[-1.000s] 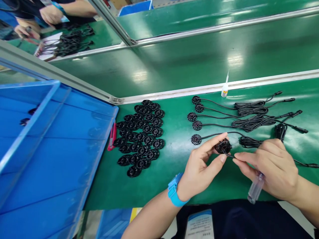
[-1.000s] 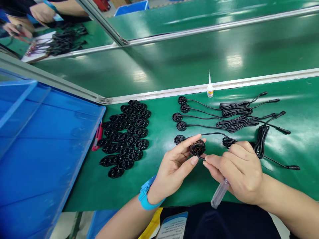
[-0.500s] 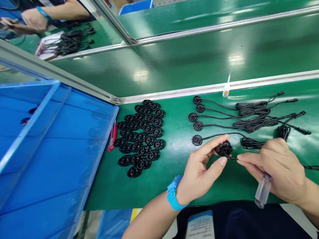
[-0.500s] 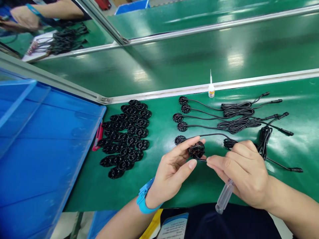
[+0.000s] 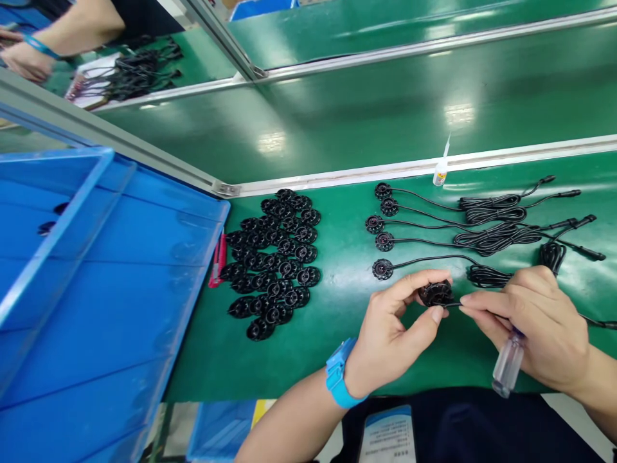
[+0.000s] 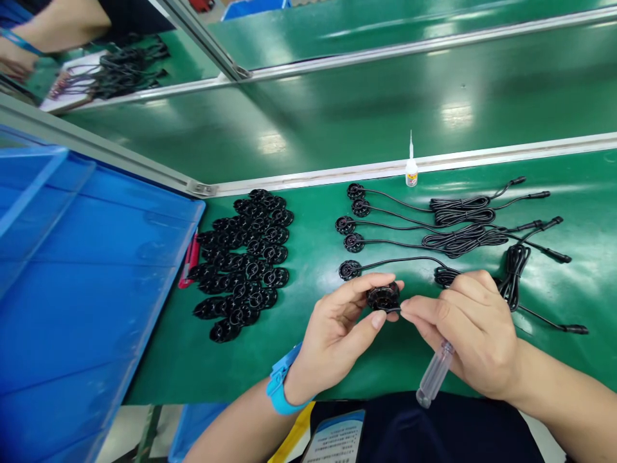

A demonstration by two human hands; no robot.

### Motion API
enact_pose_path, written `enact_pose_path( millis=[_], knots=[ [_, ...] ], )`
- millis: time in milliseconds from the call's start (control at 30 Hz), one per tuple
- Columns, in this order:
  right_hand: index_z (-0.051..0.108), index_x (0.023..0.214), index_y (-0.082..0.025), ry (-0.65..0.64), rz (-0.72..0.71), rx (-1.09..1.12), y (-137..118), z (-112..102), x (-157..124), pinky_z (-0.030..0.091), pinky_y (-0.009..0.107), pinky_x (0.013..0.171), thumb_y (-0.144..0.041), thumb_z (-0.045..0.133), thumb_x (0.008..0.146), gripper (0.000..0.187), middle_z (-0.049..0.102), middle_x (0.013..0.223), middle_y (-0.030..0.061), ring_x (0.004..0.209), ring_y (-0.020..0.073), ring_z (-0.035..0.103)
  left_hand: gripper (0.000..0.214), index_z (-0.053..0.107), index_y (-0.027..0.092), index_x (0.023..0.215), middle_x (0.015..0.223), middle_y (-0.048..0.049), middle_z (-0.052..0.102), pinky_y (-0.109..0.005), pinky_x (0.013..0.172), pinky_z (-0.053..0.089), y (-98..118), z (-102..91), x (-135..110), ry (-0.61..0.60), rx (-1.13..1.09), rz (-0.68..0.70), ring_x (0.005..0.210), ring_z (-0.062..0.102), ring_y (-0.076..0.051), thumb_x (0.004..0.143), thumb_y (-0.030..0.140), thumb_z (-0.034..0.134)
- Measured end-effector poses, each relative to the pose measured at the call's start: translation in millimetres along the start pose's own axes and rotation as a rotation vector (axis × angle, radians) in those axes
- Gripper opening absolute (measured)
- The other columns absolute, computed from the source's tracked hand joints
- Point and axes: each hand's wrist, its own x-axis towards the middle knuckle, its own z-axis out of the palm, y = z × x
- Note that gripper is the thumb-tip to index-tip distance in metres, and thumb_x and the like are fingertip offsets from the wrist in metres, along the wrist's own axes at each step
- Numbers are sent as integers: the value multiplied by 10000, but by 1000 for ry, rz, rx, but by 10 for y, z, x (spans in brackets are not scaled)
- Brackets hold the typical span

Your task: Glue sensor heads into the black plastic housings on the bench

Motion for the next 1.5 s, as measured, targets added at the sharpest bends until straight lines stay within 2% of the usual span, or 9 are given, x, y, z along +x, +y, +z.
enact_pose_path(
  millis=[100, 300, 567, 667, 800, 1133, 1233, 1367, 1500],
  knots=[
    [681, 1013, -159, 5, 21, 9, -13, 30, -3, 341, 337, 642, -122, 707, 898, 124, 609, 636, -27, 601, 140, 448, 349, 670, 224, 1294, 1026, -82, 757, -327, 794, 629, 1, 4, -13, 13, 0, -3, 916, 721, -215, 946, 237, 659],
    [677, 978, -167, 14, 38, 11, -43, 67, -9, 358, 330, 641, -138, 704, 906, 82, 668, 679, -20, 596, 130, 448, 241, 706, 198, 1188, 1098, -92, 744, -304, 734, 624, 10, 19, -14, 39, -23, -6, 782, 717, -163, 969, 253, 624],
    [677, 953, -170, 34, 4, -89, -52, 45, -10, 355, 333, 631, -146, 728, 883, 90, 616, 603, -33, 574, 137, 445, 311, 702, 202, 1193, 1103, -87, 767, -320, 779, 621, 10, 60, -4, 107, 65, 4, 851, 711, -188, 883, 200, 714],
    [678, 959, -162, 37, -35, -122, -63, 41, -4, 349, 336, 627, -146, 733, 878, 99, 562, 564, -44, 568, 140, 437, 312, 710, 202, 1178, 1066, -78, 778, -313, 765, 612, 17, 80, 0, 142, 88, 19, 823, 709, -182, 868, 175, 709],
    [683, 965, -158, 44, -42, -131, -65, 70, 1, 347, 337, 622, -156, 748, 873, 113, 563, 573, -40, 576, 141, 437, 303, 723, 204, 1142, 1016, -62, 788, -308, 800, 597, 16, 97, 18, 192, 159, 41, 853, 720, -189, 847, 139, 700],
    [676, 932, -142, 45, -169, -259, -71, 138, 18, 367, 355, 635, -149, 776, 843, 134, 559, 544, -44, 568, 144, 423, 353, 710, 208, 1164, 1061, -49, 788, -308, 867, 591, -54, 145, 52, 232, 252, 31, 947, 739, -201, 835, 92, 658],
    [670, 933, -149, 46, -152, -259, -71, 157, 16, 355, 354, 636, -154, 766, 856, 122, 571, 547, -41, 568, 143, 421, 363, 707, 206, 1183, 1079, -50, 788, -310, 885, 591, -57, 141, 51, 238, 257, 43, 959, 743, -201, 843, 93, 651],
    [663, 930, -166, 39, -85, -225, -59, 151, 19, 338, 351, 627, -174, 742, 888, 90, 630, 589, -32, 579, 139, 458, 467, 670, 211, 1291, 1181, -58, 772, -315, 951, 585, -43, 122, 40, 184, 235, 67, 1042, 740, -212, 841, 87, 659],
    [679, 971, -177, 33, -11, -180, -48, 127, 29, 360, 349, 644, -204, 738, 907, 91, 762, 796, 2, 641, 141, 542, 480, 643, 221, 1343, 1229, -64, 761, -311, 953, 593, -36, 106, 29, 157, 215, 51, 1080, 741, -218, 877, 106, 652]
  ],
)
